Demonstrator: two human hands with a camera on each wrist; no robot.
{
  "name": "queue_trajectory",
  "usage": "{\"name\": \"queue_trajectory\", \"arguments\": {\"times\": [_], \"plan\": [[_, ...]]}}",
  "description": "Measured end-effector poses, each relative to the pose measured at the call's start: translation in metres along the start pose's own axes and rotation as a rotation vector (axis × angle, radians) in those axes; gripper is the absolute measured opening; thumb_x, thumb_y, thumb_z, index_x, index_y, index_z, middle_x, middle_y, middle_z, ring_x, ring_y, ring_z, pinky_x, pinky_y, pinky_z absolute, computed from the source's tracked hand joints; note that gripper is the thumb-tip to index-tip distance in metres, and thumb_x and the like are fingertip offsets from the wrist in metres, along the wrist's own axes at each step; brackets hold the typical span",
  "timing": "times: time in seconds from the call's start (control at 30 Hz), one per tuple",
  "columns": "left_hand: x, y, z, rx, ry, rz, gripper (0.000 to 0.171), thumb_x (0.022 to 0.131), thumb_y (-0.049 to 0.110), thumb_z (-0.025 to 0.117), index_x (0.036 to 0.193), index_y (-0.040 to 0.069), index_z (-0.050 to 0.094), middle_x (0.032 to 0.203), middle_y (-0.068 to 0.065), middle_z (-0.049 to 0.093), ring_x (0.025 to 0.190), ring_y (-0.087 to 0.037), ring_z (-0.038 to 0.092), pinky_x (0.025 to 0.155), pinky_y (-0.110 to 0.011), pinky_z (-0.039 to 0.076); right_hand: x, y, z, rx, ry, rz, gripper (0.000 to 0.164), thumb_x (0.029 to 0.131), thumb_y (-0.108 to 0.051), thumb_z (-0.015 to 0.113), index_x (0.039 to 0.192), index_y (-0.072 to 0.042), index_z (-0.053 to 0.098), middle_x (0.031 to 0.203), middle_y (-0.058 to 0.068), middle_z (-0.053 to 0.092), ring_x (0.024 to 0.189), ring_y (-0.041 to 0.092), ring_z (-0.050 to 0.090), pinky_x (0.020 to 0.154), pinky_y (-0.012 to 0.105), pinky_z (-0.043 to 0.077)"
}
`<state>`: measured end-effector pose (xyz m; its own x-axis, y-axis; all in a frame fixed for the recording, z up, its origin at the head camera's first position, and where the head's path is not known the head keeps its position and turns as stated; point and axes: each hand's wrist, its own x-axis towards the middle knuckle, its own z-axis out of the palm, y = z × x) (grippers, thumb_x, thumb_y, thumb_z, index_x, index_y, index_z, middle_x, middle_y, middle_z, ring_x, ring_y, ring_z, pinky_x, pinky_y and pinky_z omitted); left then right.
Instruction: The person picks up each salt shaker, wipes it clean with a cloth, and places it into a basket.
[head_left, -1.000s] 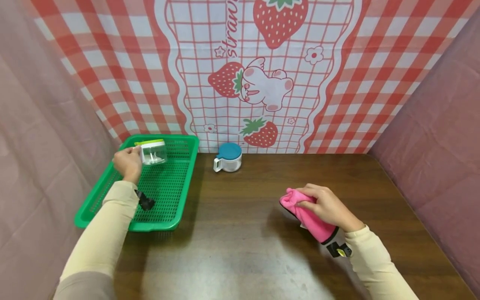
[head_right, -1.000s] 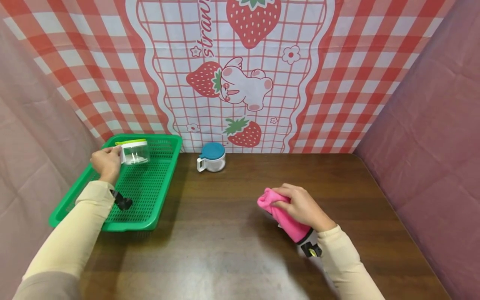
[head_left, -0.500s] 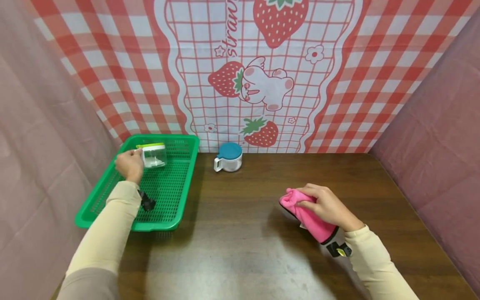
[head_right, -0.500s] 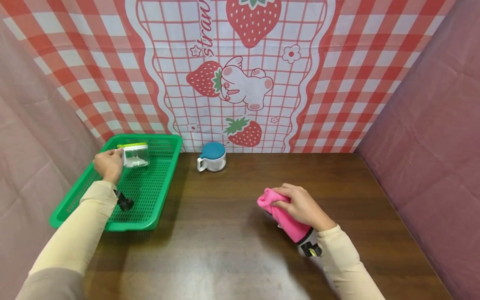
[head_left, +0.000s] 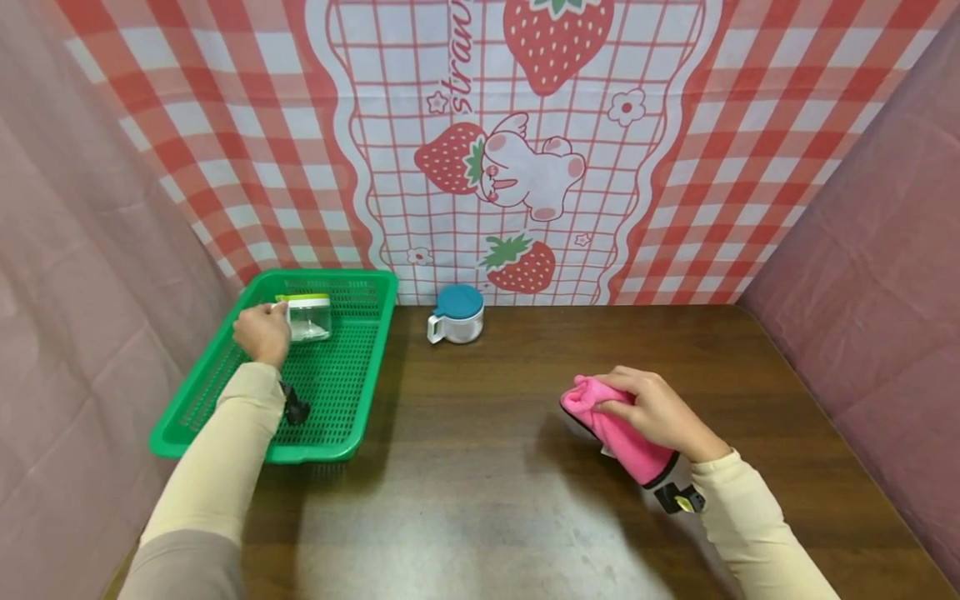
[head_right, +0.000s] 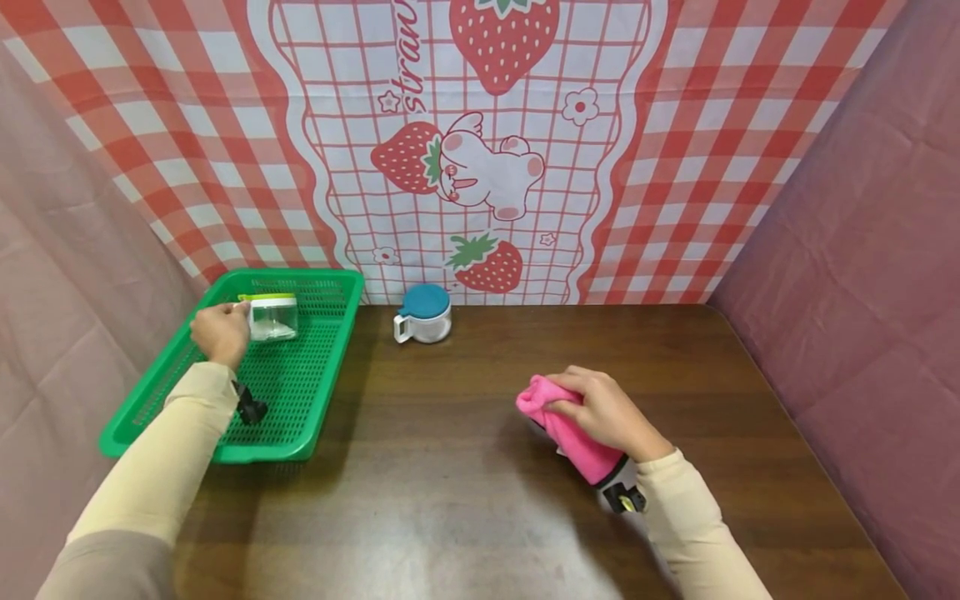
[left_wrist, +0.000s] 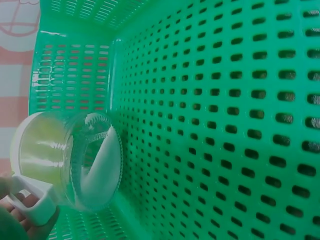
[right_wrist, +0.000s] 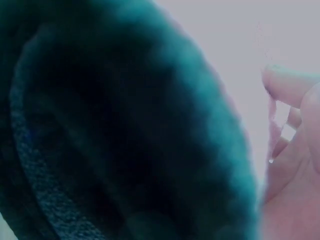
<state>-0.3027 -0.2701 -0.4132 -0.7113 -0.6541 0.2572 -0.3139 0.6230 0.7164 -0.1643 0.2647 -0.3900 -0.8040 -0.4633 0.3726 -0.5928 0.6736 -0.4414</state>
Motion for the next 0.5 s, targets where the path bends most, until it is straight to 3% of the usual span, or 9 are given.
{"name": "queue_trajectory", "arguments": {"times": [0.13, 0.37, 0.5], "plan": [[0.001, -0.001, -0.005, 0.017, -0.056, 0.016, 0.033, 0.095, 0.030, 0.060, 0.113, 0.004, 0.072, 0.115, -0.022, 0.068, 0.114, -0.047, 0.057, 0.102, -0.055, 0.042, 0.000, 0.001, 0.001, 0.005, -0.001, 0.000, 0.027, 0.080, -0.006, 0.077, 0.107, -0.009, 0.073, 0.087, -0.005, 0.064, 0.071, 0.001, 0.046, 0.060, 0.019, 0.040], [-0.001, -0.006, -0.021, 0.158, -0.196, 0.120, 0.038, 0.097, 0.031, 0.054, 0.112, 0.000, 0.071, 0.112, -0.026, 0.067, 0.109, -0.051, 0.058, 0.095, -0.060, 0.044, 0.000, 0.003, 0.005, 0.022, 0.024, -0.019, 0.026, 0.078, -0.006, 0.079, 0.103, -0.010, 0.075, 0.080, -0.009, 0.060, 0.068, 0.000, 0.044, 0.058, 0.018, 0.040], [-0.001, -0.008, -0.027, 0.195, -0.244, 0.127, 0.040, 0.096, 0.030, 0.054, 0.113, -0.002, 0.070, 0.114, -0.027, 0.067, 0.108, -0.051, 0.058, 0.094, -0.060, 0.045, 0.001, 0.003, 0.007, 0.026, 0.027, -0.031, 0.026, 0.077, -0.006, 0.079, 0.102, -0.010, 0.075, 0.079, -0.009, 0.059, 0.067, 0.000, 0.043, 0.057, 0.018, 0.039]]}}
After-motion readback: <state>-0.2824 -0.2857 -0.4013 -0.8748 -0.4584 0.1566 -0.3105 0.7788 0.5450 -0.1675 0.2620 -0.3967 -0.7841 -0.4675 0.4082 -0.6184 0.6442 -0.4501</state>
